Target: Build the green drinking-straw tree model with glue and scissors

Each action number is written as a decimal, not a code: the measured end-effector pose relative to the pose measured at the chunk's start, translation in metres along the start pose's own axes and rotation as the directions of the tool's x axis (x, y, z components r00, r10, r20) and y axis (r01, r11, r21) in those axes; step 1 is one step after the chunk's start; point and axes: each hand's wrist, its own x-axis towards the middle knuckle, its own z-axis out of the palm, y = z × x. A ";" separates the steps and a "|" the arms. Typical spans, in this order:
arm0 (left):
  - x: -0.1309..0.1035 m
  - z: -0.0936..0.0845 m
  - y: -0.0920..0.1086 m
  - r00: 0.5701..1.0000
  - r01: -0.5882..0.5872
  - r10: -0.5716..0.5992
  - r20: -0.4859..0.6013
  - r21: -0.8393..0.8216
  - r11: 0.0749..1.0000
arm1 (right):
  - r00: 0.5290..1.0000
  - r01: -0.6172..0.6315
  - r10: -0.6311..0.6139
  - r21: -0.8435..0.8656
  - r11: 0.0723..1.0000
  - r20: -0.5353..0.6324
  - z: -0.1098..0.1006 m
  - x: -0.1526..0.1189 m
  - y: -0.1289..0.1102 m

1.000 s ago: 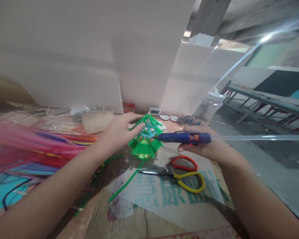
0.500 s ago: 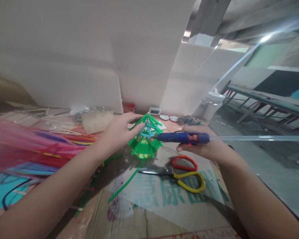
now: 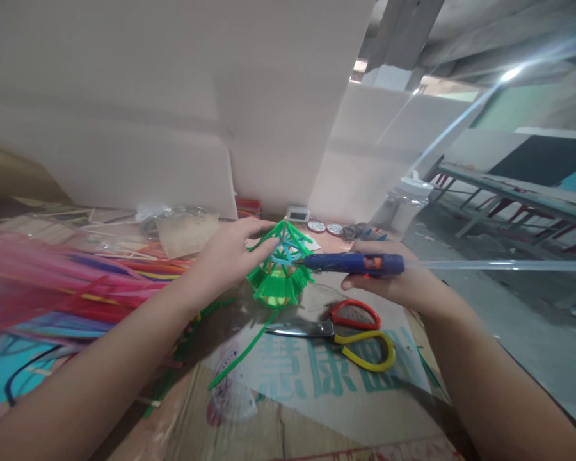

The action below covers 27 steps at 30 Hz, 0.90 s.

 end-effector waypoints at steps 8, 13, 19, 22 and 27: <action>0.000 0.000 0.001 1.000 -0.006 0.006 0.000 0.005 1.000 | 1.000 -0.006 0.006 -0.015 1.000 0.009 -0.001 0.000 0.001; 0.000 0.000 -0.001 1.000 -0.009 0.009 0.003 0.008 1.000 | 1.000 -0.004 0.005 -0.042 0.999 0.027 -0.002 0.000 0.001; 0.000 0.000 -0.001 1.000 -0.012 0.012 -0.002 0.002 1.000 | 1.000 0.002 -0.001 -0.039 0.999 0.019 -0.002 -0.001 0.002; 0.000 0.000 -0.001 1.000 -0.014 0.014 -0.006 0.006 1.000 | 1.000 0.011 -0.011 -0.034 0.999 0.005 -0.001 -0.001 0.003; 0.000 0.000 -0.002 1.000 -0.015 0.015 -0.008 0.002 1.000 | 1.000 0.009 -0.009 0.002 1.000 0.016 0.000 0.000 0.002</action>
